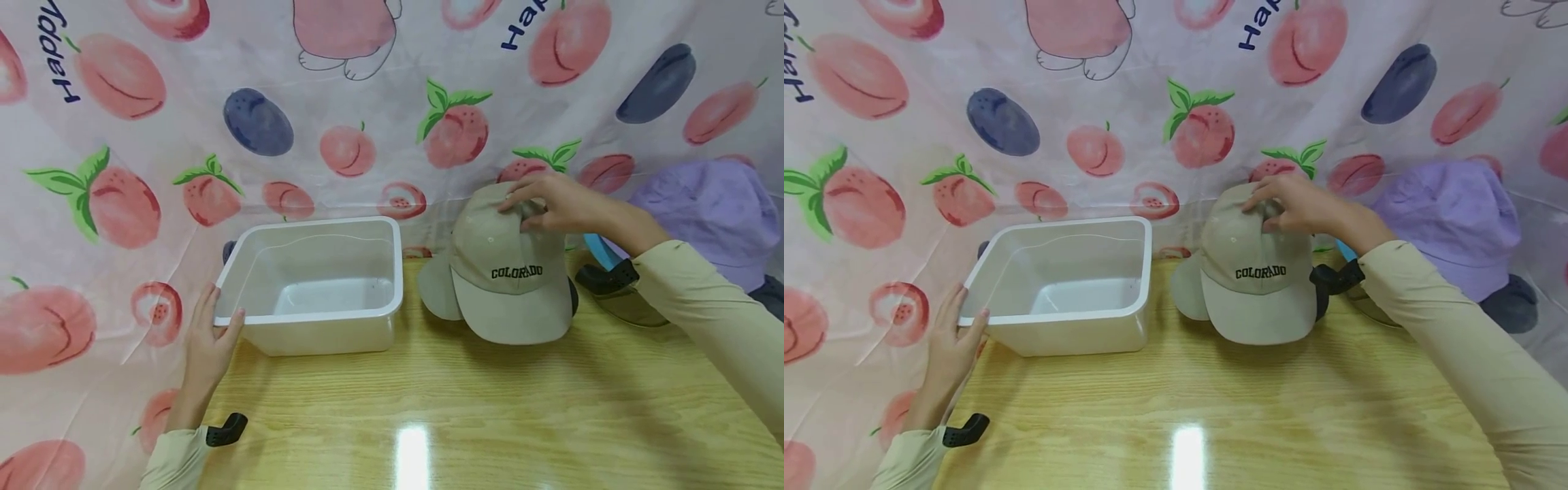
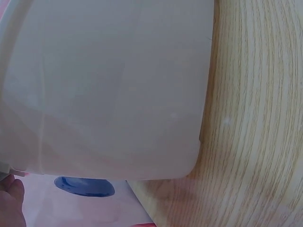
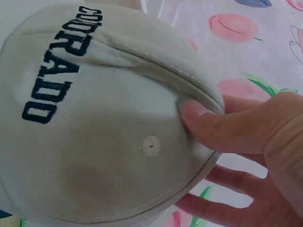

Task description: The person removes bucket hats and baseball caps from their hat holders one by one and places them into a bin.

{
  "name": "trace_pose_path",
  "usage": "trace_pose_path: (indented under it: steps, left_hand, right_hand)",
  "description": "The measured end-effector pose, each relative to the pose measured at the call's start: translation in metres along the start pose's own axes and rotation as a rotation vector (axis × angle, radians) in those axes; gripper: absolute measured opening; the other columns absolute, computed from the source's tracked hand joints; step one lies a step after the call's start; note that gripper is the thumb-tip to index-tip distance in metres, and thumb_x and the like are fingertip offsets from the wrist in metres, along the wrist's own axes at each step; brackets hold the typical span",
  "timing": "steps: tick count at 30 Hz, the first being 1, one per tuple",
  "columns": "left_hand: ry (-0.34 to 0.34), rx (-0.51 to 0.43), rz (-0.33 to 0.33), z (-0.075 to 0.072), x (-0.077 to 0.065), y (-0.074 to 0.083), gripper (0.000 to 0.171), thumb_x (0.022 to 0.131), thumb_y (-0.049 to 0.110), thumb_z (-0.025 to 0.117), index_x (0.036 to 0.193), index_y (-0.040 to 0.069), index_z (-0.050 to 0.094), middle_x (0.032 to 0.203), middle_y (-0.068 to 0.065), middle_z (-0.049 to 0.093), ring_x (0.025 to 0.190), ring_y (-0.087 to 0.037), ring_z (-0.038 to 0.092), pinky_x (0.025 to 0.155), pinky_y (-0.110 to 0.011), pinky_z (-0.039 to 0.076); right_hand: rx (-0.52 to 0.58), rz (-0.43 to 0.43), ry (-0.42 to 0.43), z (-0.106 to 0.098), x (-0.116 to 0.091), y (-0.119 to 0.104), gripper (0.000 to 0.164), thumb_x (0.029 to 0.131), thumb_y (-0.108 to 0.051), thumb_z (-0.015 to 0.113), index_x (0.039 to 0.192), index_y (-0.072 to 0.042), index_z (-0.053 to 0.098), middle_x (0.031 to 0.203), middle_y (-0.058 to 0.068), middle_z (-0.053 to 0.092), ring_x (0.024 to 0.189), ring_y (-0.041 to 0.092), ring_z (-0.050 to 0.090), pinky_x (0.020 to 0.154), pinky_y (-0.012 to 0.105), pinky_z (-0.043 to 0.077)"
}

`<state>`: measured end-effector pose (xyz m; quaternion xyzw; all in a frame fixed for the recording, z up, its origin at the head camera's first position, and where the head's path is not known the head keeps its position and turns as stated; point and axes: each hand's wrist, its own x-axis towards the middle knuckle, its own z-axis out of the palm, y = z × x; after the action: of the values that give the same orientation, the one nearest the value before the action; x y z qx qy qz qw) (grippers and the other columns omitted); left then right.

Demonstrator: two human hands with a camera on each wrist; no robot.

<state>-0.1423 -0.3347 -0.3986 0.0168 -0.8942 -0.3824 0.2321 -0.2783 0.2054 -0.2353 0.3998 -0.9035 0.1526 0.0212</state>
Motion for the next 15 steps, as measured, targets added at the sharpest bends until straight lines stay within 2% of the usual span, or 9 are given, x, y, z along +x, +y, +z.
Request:
trace_pose_path:
  steps: [1,3,6,10,13,15]
  left_hand:
    - [0.002,0.000,0.001,0.0001,0.0000,-0.0004,0.063,0.093,0.022,0.059,0.146,0.001,0.032,0.154,-0.008,0.025,0.134,-0.029,0.032,0.085,-0.013,0.039]
    - [0.009,0.001,0.004,0.0001,-0.0001,-0.0010,0.063,0.092,0.022,0.059,0.145,0.000,0.033,0.153,-0.009,0.026,0.134,-0.029,0.032,0.085,-0.015,0.040]
    - [0.018,-0.002,0.006,-0.0002,-0.0002,-0.0021,0.063,0.092,0.022,0.060,0.145,0.000,0.033,0.153,-0.010,0.026,0.134,-0.028,0.032,0.084,-0.011,0.039]
    - [0.019,-0.005,0.020,0.0002,0.0005,-0.0031,0.063,0.092,0.022,0.059,0.145,-0.002,0.033,0.152,-0.012,0.027,0.134,-0.028,0.031,0.081,-0.003,0.035]
    - [0.013,-0.010,0.031,0.0003,0.0007,-0.0032,0.062,0.093,0.021,0.059,0.144,-0.003,0.033,0.152,-0.012,0.027,0.134,-0.029,0.032,0.079,-0.002,0.035]
    - [0.010,-0.020,0.032,-0.0005,0.0005,-0.0032,0.062,0.093,0.021,0.059,0.144,-0.002,0.033,0.152,-0.012,0.027,0.133,-0.030,0.033,0.079,-0.002,0.036]
  right_hand:
    - [-0.002,-0.003,0.022,0.0002,0.0002,-0.0004,0.035,0.073,0.005,0.075,0.106,-0.007,0.073,0.119,0.022,0.060,0.114,0.039,0.051,0.085,0.053,0.046]
    - [-0.009,-0.015,0.074,0.0009,0.0009,-0.0007,0.030,0.074,0.005,0.075,0.101,-0.007,0.075,0.113,0.020,0.064,0.107,0.037,0.056,0.078,0.050,0.049]
    - [-0.029,-0.036,0.153,0.0023,0.0015,-0.0010,0.025,0.076,0.007,0.072,0.095,-0.009,0.077,0.104,0.016,0.068,0.099,0.032,0.061,0.068,0.044,0.049]
    - [-0.060,-0.050,0.214,0.0030,-0.0006,-0.0007,0.025,0.077,0.009,0.071,0.091,-0.010,0.078,0.099,0.013,0.070,0.093,0.029,0.063,0.064,0.041,0.049]
    - [-0.070,-0.062,0.258,0.0010,-0.0049,-0.0014,0.024,0.076,0.009,0.072,0.089,-0.010,0.078,0.098,0.013,0.070,0.091,0.028,0.064,0.063,0.041,0.051]
    - [-0.076,-0.072,0.292,-0.0018,-0.0075,-0.0025,0.022,0.075,0.008,0.073,0.089,-0.010,0.078,0.099,0.013,0.070,0.088,0.028,0.065,0.058,0.034,0.050]
